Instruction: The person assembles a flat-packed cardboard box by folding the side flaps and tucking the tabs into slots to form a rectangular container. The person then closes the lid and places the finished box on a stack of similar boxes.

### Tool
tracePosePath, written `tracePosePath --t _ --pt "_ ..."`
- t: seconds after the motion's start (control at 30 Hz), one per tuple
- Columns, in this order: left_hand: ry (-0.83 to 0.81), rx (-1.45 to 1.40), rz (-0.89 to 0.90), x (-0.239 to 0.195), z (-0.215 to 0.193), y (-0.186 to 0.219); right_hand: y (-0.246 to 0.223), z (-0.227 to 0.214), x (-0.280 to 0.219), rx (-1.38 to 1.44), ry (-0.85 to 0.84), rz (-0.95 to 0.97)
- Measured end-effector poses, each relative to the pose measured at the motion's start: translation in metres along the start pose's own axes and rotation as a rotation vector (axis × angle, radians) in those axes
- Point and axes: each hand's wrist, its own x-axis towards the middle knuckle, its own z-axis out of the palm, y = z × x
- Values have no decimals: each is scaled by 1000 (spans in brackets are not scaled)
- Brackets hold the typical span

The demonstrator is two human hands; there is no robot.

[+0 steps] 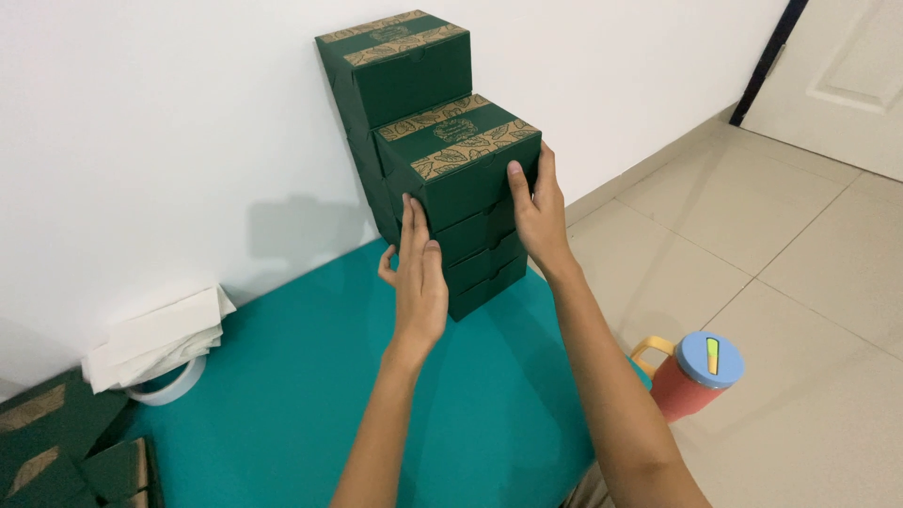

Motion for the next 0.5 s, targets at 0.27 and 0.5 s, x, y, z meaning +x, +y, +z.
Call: tracePosePath --t 0.27,0.5 --pt "11 6 0 1 2 -7 -1 0 -1 -22 -9 -12" --pt "13 4 1 1 1 -5 5 1 -3 -24 -14 -25"
